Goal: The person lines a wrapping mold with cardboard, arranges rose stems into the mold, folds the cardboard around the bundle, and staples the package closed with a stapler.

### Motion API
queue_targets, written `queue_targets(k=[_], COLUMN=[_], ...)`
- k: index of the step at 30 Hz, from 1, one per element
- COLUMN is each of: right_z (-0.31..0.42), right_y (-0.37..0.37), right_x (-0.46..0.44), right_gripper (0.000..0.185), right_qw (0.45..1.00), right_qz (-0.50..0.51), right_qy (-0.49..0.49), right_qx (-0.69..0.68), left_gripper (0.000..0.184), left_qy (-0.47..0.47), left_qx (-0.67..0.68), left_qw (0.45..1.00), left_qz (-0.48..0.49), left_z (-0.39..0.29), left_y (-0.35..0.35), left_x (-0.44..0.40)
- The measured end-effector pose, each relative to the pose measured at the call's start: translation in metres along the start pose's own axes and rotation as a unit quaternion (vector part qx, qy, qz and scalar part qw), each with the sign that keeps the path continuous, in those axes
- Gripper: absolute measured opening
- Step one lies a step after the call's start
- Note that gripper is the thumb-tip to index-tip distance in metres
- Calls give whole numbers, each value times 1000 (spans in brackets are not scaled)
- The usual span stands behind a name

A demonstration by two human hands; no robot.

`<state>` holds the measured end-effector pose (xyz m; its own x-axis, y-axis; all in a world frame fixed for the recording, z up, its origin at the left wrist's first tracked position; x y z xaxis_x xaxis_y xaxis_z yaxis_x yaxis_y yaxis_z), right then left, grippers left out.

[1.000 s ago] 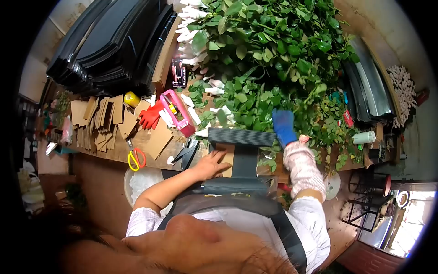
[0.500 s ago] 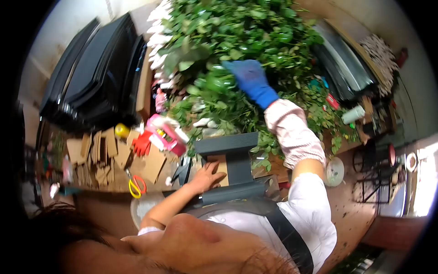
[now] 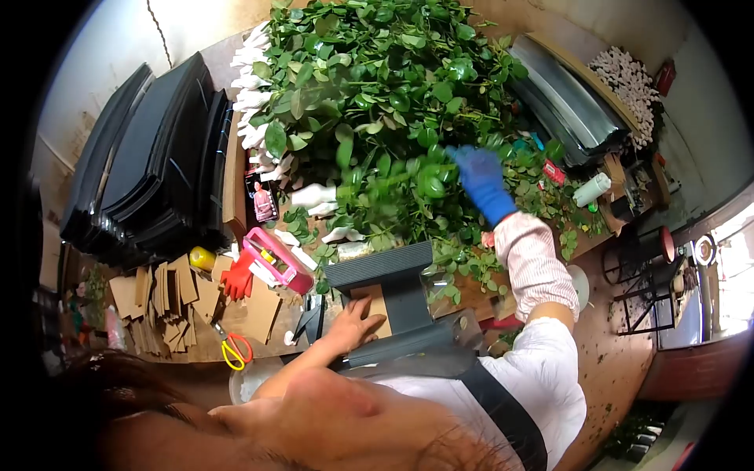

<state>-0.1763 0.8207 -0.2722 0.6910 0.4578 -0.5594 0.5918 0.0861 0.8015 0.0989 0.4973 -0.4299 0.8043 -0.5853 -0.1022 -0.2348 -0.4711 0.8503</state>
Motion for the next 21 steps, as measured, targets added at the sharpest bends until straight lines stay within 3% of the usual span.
queue_targets(k=[1, 3, 5, 8, 10, 13, 16, 20, 21], right_z=[13, 43, 58, 93, 105, 102, 100, 92, 100], right_y=[-16, -9, -9, 40, 46, 6, -32, 0, 28], right_x=[11, 31, 12, -84, -146, -210, -223, -170, -148], right_gripper=[53, 50, 48, 40, 36, 42, 43, 33, 31], right_qw=[984, 963, 971, 977, 967, 982, 994, 937, 933], right_qz=[168, 254, 238, -3, -178, -184, -90, -193, -183], right_qy=[-19, 13, 34, 56, 96, 17, -40, 147, 171], right_qx=[55, 90, 3, -207, -152, 32, 35, -251, -257], left_gripper=[55, 56, 56, 56, 56, 54, 54, 52, 50], left_qy=[4, -5, -3, 4, 14, 16, 10, 14, 7], left_qx=[-5, -3, 2, 2, 0, -3, 14, 12, 10], left_qw=[1000, 1000, 1000, 1000, 1000, 999, 1000, 1000, 1000], left_qz=[10, 11, 7, -1, 16, 29, 17, 2, -14], left_z=[-1, 0, 3, 1, -3, -5, -2, -2, 0], left_y=[0, -3, -4, -2, 2, 3, 2, 0, -4], left_x=[0, 1, 0, 0, -1, -2, 1, 4, 5])
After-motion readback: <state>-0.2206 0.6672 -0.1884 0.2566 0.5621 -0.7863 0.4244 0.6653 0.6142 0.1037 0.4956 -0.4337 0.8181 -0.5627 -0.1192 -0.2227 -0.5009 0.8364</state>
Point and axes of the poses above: each hand's wrist, its own x-axis away from the middle knuckle, its own y-axis out of the back of the hand, z = x × y, the point moved 4 cm from there along -x, towards the middle knuckle, and after that the axes turned 7 degrees about -z, right-handed, at the moved point
